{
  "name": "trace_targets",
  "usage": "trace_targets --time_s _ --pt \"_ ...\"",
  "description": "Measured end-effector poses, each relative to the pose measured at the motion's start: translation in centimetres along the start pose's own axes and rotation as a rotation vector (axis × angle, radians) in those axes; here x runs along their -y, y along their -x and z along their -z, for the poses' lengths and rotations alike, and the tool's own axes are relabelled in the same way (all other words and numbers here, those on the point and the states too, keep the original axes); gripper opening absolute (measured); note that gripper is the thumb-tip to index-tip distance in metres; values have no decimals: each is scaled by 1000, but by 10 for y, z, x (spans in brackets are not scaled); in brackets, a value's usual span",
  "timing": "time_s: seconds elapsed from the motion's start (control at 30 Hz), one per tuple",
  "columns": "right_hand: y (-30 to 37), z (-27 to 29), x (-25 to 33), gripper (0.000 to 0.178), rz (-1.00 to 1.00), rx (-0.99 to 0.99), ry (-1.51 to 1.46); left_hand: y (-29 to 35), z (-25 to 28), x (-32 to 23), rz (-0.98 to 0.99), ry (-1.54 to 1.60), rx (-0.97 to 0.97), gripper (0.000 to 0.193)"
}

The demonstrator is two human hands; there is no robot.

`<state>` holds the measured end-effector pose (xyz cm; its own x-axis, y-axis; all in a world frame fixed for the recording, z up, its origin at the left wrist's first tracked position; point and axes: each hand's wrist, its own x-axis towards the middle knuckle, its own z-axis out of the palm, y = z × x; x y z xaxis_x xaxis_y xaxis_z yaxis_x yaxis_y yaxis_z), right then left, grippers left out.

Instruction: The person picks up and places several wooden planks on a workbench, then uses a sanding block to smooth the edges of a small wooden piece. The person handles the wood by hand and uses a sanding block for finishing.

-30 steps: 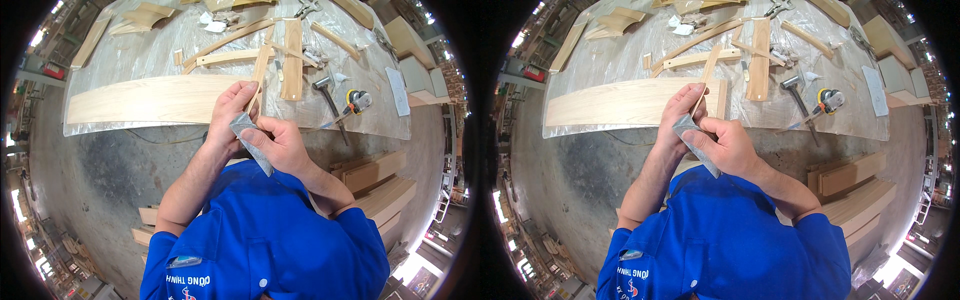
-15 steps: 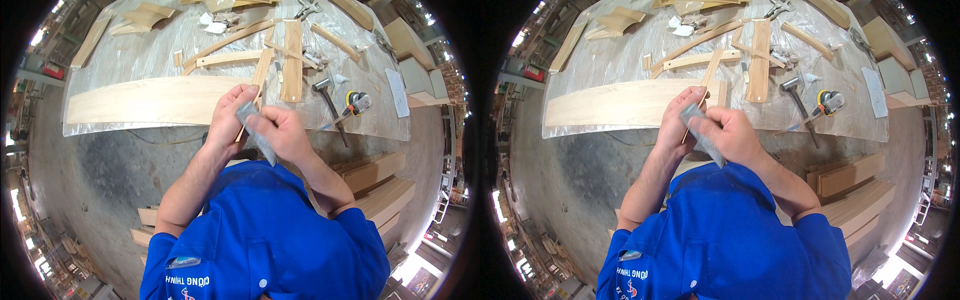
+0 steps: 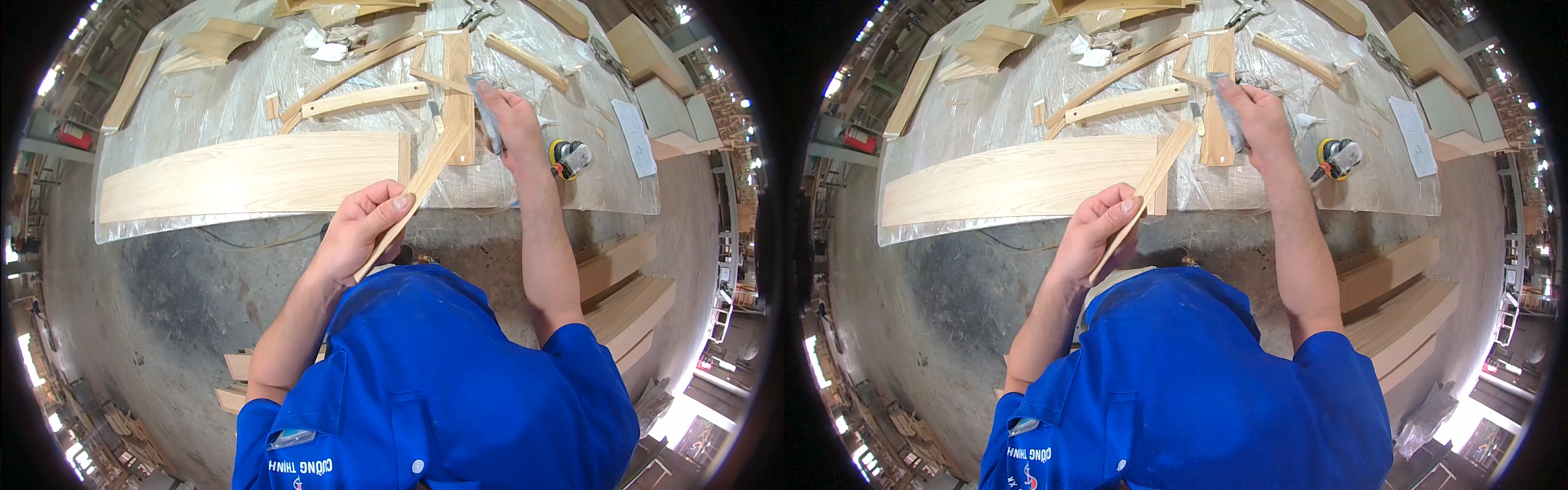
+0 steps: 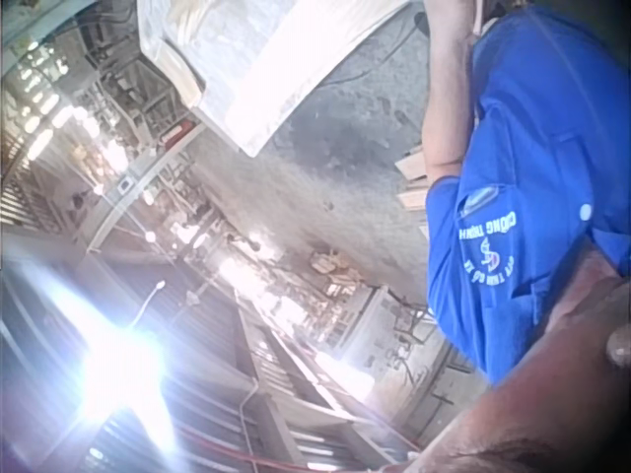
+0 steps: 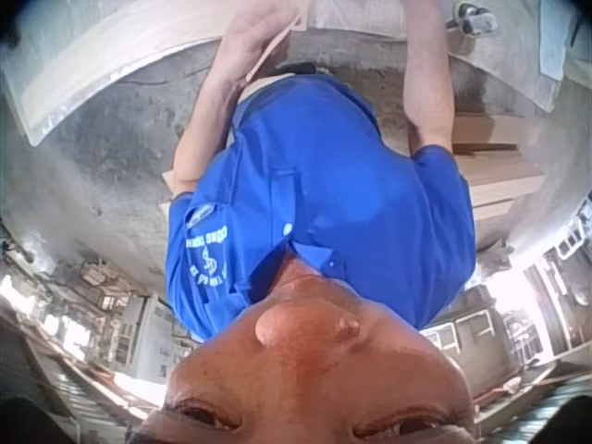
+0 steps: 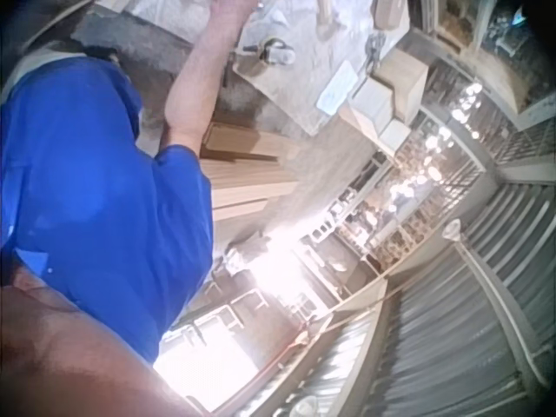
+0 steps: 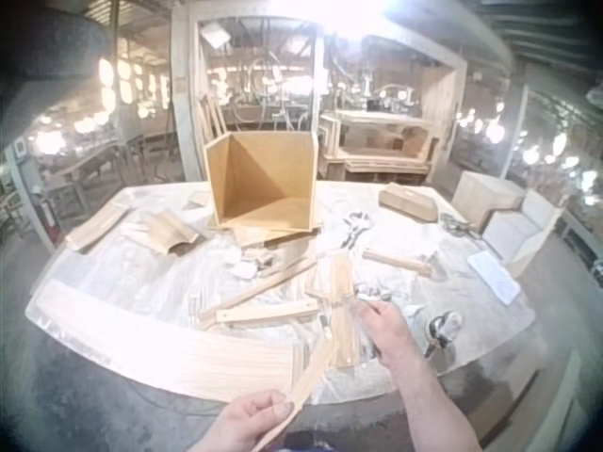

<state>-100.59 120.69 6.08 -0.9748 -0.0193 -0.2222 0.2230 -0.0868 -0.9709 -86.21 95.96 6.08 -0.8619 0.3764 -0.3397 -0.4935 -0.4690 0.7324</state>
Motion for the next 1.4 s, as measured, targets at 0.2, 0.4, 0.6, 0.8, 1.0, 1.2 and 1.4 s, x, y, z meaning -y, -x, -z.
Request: trace_targets --time_s 0.2,0.4,0.6,0.8,1.0,1.2,1.4 --pt "23 9 -4 29 5 32 -139 0 5 7 -319 -385 -98 24" --pt "37 0 -9 26 96 189 -193 -9 8 11 -377 -402 -156 23" --pt "41 -10 -16 16 208 209 -152 -21 3 12 -386 -334 -216 18" --pt "74 -19 -25 12 168 232 -19 -30 -4 7 -415 -257 -232 18" --pt "104 -43 -35 16 218 224 3 -40 -10 6 -487 -156 -251 17" --pt "122 -58 -50 13 188 276 -20 -46 -21 8 -460 64 -249 18" --pt "73 -65 -27 32 300 50 145 -40 -26 6 -317 -45 -232 19"
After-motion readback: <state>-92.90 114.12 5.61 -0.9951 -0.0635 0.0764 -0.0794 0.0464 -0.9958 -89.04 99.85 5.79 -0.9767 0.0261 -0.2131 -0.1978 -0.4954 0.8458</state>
